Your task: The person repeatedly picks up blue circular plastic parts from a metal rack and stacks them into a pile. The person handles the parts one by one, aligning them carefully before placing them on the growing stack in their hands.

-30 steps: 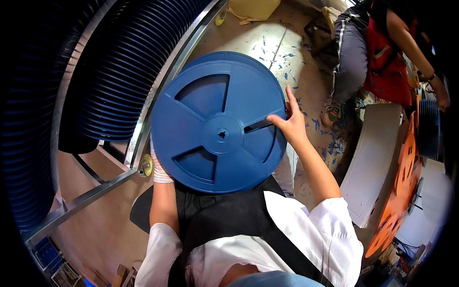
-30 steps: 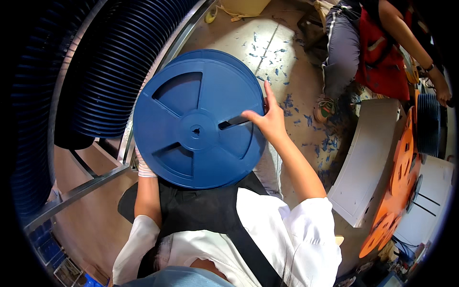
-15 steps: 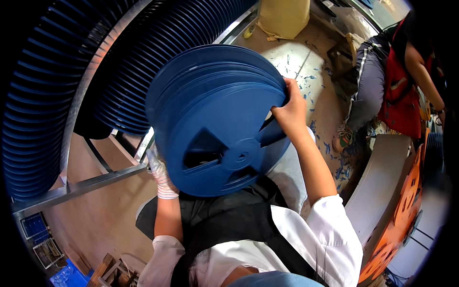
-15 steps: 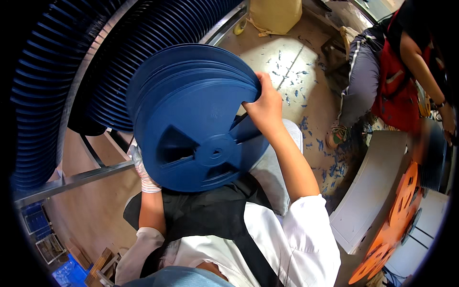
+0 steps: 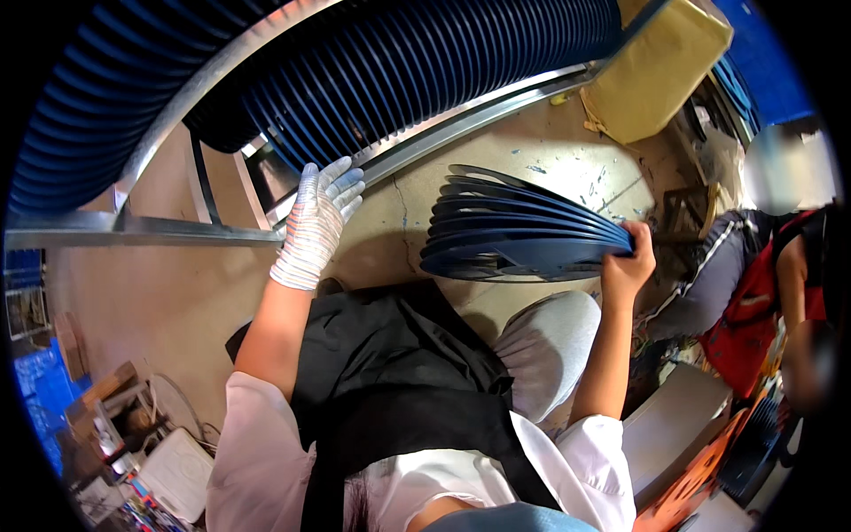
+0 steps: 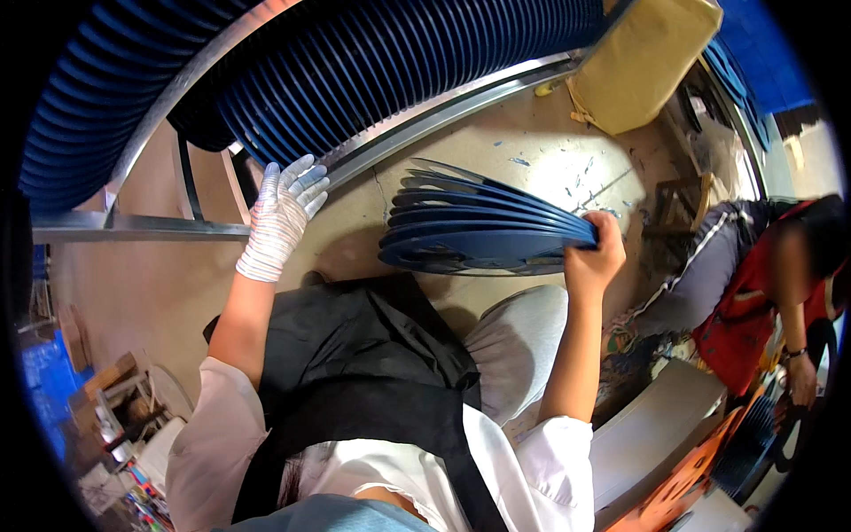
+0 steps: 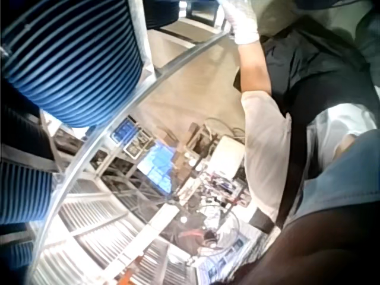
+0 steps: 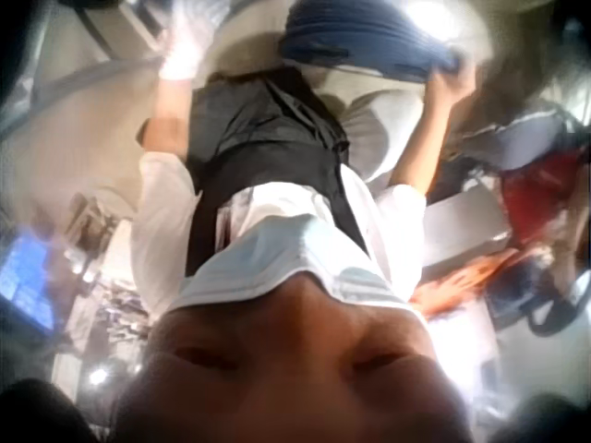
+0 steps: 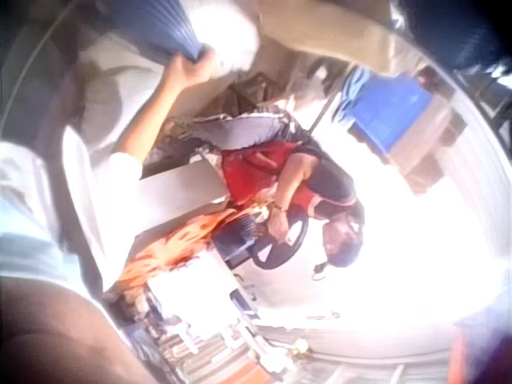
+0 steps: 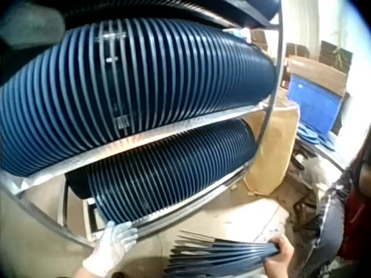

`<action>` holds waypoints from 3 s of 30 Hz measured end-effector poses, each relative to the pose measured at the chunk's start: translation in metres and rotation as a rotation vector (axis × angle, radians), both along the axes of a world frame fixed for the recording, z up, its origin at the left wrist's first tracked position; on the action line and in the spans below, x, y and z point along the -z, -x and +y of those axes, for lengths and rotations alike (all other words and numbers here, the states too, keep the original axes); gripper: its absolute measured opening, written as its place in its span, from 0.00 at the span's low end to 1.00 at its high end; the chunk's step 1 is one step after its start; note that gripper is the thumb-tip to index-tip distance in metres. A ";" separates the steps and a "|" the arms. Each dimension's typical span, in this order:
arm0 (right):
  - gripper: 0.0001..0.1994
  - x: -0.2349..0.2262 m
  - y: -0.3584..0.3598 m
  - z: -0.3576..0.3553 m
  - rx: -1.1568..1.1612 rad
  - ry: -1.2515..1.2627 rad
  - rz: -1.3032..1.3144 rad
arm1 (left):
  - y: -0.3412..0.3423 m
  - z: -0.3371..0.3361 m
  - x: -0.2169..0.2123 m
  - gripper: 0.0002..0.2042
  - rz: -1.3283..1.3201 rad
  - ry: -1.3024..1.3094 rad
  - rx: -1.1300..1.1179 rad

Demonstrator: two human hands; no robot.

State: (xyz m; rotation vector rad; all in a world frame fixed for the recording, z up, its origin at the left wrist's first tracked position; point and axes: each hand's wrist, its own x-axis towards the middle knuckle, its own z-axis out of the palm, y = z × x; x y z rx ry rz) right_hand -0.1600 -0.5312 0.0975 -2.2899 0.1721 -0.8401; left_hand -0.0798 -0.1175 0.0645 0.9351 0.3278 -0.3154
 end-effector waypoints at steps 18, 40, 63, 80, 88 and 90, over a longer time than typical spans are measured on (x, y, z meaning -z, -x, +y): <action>0.09 0.070 -0.017 -0.065 -0.446 -0.916 -0.329 | 0.009 -0.017 -0.018 0.28 -0.264 -0.203 0.152; 0.14 -0.044 -0.014 0.089 -0.369 0.667 -0.003 | -0.019 -0.160 -0.042 0.57 -0.821 -0.210 1.180; 0.27 -0.035 -0.031 0.127 -0.660 0.069 0.315 | -0.015 -0.091 -0.033 0.43 -0.244 0.075 0.747; 0.23 0.055 0.098 0.128 -0.449 0.173 0.241 | -0.038 -0.071 -0.022 0.27 -0.211 0.398 0.420; 0.23 0.038 0.102 0.086 -0.150 -0.137 -0.237 | -0.024 -0.105 -0.025 0.27 -0.093 0.319 0.219; 0.26 0.036 0.087 0.065 0.140 -0.848 -0.278 | -0.025 -0.108 -0.011 0.29 -0.254 0.401 0.446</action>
